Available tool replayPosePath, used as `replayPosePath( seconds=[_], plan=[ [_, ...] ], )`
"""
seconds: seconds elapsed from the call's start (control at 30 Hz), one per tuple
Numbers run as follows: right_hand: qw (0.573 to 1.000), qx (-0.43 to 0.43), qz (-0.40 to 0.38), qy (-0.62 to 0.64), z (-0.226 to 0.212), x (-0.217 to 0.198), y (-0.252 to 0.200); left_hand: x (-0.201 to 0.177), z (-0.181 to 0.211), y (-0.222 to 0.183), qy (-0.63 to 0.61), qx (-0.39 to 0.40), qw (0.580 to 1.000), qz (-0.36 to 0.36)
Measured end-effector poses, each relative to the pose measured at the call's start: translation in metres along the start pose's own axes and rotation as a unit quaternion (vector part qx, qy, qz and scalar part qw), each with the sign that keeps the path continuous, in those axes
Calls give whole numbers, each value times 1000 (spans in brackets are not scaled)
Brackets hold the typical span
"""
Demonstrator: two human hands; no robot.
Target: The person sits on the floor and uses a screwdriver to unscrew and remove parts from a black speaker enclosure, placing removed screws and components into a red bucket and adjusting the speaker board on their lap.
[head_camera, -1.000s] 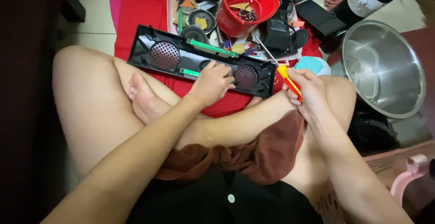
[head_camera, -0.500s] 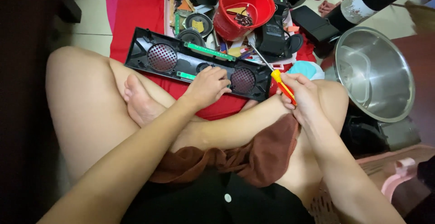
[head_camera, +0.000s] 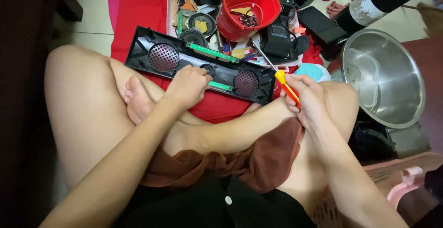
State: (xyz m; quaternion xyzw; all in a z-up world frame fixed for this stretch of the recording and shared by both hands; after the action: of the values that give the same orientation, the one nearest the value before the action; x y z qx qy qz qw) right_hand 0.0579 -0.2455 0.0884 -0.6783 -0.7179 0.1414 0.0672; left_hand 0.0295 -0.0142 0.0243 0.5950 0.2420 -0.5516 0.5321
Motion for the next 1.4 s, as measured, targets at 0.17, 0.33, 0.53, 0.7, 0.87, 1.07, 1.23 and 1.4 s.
replayPosePath(
  seconds=[0.17, 0.33, 0.53, 0.7, 0.87, 1.07, 1.23, 1.4],
  plan=[
    [1000, 0, -1, 7, 0, 1, 0, 4, -4, -5, 8, 3, 1000, 16],
    [1000, -5, 0, 18, 0, 0, 1, 2, -1, -5, -5, 6, 999, 37],
    [1000, -6, 4, 20, 0, 0, 0, 10, -1, -2, -13, 4, 998, 57],
    [1000, -5, 9, 8, -2, 0, -4, 22, -2, -2, 19, 18, 997, 71],
    [1000, -6, 9, 8, -1, 0, -4, 11, 2, -1, 12, 16, 996, 82],
    [1000, -4, 12, 3, 0, -1, -4, 1, 6, 0, -3, 4, 998, 61],
    [1000, -3, 14, 10, 1, -2, -3, 2, 5, -1, -9, -10, 998, 57],
    [1000, -1, 13, 7, 2, -2, -3, -7, 10, 0, -72, -2, 996, 48]
  ],
)
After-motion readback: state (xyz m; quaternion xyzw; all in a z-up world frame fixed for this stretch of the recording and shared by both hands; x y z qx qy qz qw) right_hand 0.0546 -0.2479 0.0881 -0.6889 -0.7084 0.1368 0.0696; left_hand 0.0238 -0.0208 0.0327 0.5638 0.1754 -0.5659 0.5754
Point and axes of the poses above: each hand's wrist, its own y-axis towards the middle knuckle, its own x-axis out of the palm, z = x × y, the point moved 8 cm from there along y, towards the middle knuckle
